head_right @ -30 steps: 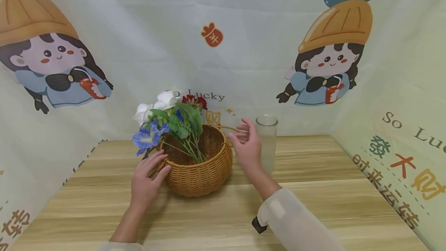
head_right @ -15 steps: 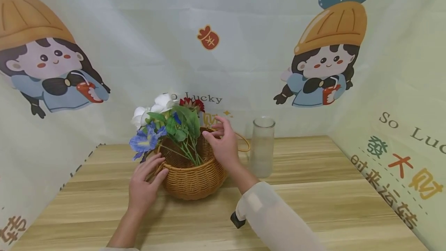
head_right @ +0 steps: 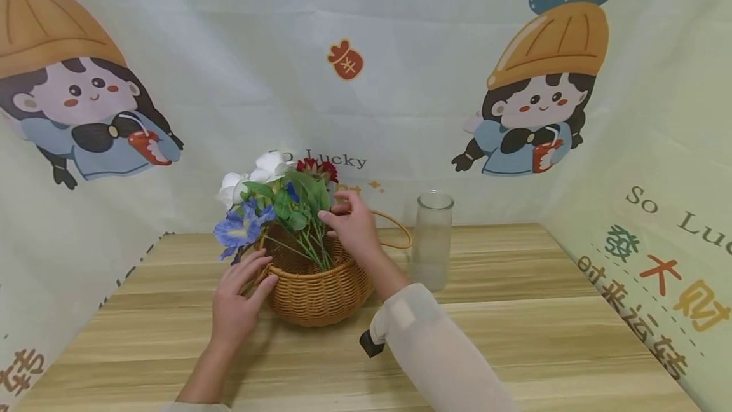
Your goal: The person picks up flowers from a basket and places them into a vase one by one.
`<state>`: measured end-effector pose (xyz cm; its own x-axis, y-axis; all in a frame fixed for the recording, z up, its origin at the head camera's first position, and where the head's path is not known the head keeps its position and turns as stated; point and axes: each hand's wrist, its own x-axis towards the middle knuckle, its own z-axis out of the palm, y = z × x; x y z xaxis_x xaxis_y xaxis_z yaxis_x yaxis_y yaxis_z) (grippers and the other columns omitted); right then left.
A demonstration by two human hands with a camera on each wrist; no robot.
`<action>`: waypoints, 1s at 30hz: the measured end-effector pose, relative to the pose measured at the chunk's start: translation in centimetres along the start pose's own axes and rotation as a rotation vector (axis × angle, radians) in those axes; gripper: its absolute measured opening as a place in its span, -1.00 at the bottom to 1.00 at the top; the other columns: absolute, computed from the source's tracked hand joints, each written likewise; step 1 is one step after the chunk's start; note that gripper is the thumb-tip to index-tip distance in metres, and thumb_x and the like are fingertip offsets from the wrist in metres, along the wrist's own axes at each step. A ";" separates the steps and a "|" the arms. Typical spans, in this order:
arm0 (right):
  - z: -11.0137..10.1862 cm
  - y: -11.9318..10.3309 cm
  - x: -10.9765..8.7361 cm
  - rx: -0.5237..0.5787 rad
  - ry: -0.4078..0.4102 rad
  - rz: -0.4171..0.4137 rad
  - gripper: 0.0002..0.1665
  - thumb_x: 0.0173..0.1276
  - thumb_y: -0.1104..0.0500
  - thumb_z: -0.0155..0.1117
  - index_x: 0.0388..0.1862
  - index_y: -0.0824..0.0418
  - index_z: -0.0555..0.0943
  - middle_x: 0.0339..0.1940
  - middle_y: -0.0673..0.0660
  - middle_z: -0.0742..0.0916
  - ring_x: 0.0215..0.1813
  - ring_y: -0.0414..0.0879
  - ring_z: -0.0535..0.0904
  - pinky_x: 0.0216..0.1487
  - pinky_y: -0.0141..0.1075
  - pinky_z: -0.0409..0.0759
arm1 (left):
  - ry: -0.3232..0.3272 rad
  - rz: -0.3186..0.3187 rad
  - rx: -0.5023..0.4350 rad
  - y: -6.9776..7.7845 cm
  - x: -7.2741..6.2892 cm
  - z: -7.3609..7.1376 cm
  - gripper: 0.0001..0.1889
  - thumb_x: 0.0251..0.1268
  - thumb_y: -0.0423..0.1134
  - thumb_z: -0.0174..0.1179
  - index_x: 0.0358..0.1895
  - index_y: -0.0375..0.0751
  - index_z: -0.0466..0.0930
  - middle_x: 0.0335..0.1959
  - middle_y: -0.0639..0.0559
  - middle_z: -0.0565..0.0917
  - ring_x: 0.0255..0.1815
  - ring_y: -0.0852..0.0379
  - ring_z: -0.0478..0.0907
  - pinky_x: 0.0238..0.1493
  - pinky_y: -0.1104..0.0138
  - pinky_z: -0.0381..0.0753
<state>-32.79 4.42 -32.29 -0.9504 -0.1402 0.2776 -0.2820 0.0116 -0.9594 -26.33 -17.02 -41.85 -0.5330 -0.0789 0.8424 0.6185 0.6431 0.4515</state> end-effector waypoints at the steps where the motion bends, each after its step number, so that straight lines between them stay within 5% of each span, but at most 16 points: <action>1: 0.0 -0.1 0.1 0.000 -0.017 0.016 -0.42 0.37 0.23 0.30 0.33 0.26 0.38 0.06 0.29 0.58 0.02 0.12 0.60 -0.03 -0.09 0.67 | -0.001 0.001 -0.001 0.0 0.0 0.0 -0.63 0.05 -0.31 0.46 -0.01 -0.15 0.71 0.12 0.00 0.64 0.09 -0.09 0.51 0.30 -0.06 0.30; 9: -0.2 -0.2 1.0 -0.002 -0.182 0.152 -0.50 0.40 0.29 0.24 0.28 0.37 0.39 0.04 0.30 0.57 0.16 0.31 0.50 0.15 0.04 0.55 | -0.003 -0.010 -0.006 0.0 0.0 0.1 -0.63 0.05 -0.32 0.45 0.00 -0.14 0.70 0.13 0.00 0.64 0.10 -0.12 0.51 0.26 -0.08 0.32; 19: -0.1 0.0 2.0 -0.088 -0.333 0.265 -0.53 0.41 0.31 0.20 0.27 0.37 0.45 0.12 0.29 0.61 0.08 0.21 0.59 0.07 0.00 0.61 | 0.005 0.007 -0.004 0.2 0.1 0.2 -0.64 0.05 -0.32 0.46 -0.01 -0.13 0.71 0.12 0.01 0.64 0.09 -0.11 0.51 0.31 0.05 0.30; 30: 0.1 0.0 2.3 -0.130 -0.328 0.348 -0.52 0.44 0.30 0.15 0.30 0.41 0.42 0.19 0.36 0.56 0.14 0.20 0.55 0.16 0.07 0.54 | 0.000 0.018 -0.005 0.3 0.1 0.1 -0.64 0.06 -0.32 0.45 -0.01 -0.11 0.71 0.12 0.00 0.64 0.07 -0.11 0.52 0.29 -0.09 0.28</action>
<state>-34.99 3.97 -31.63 -0.9054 -0.4104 -0.1088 0.0110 0.2333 -0.9723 -26.28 -16.77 -41.62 -0.5217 -0.0666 0.8505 0.6309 0.6409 0.4372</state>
